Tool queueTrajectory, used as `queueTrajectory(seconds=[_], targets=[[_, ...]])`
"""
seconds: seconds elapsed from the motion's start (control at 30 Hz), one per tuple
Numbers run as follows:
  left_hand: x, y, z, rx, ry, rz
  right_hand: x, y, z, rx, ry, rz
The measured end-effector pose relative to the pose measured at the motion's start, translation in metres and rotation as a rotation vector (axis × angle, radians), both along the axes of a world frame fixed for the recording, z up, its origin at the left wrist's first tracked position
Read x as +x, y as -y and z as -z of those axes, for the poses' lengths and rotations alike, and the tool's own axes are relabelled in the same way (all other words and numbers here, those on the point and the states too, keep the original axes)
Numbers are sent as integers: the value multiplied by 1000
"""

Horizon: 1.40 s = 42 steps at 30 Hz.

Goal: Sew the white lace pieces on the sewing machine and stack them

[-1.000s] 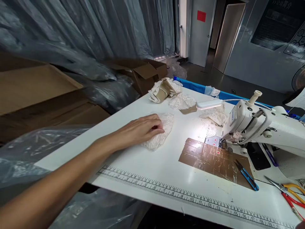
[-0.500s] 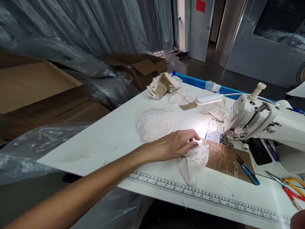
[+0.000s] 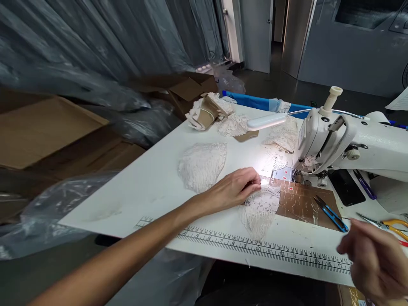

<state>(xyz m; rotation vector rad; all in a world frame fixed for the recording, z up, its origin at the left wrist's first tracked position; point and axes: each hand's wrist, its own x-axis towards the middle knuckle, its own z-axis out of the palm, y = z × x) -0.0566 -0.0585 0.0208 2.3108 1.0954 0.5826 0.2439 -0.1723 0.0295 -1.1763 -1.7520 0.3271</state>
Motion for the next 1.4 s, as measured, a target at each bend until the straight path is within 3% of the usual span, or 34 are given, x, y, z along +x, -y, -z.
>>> queueTrajectory(seconds=[0.03, 0.17, 0.23, 0.33, 0.47, 0.6, 0.7, 0.77, 0.9, 0.97, 1.1, 1.3, 1.4], targets=[[4, 4, -4, -35, 32, -1, -10, -7, 1, -20, -9, -19], [24, 26, -21, -176, 198, 29, -37, -26, 1, -606, 6, -346], [35, 36, -30, -243, 269, 99, -43, -30, 0, -739, 16, -412], [43, 40, -39, -286, 319, 175, -49, -34, 3, -716, -15, -436], [38, 23, -44, -217, 306, 101, -51, -51, 12, -666, -30, -410], [27, -9, -37, 117, 58, -17, -48, -75, 21, -646, 107, -223], [27, -26, -24, 393, -249, -30, -46, -85, 22, -665, 129, -122], [30, -30, -15, 473, -333, 37, -46, -86, 21, -695, 104, -122], [40, -27, 0, 383, -212, 419, -46, -84, 20, -702, 114, -153], [44, -25, 8, 366, -168, 501, -46, -85, 22, -665, 155, -93], [46, -26, 24, 480, -217, 426, -43, -87, 23, -569, 210, 64], [42, -27, 35, 501, -256, 349, -42, -82, 22, -688, 170, 65], [43, -24, 33, 562, -188, 322, -44, -74, 27, -609, 159, 81]])
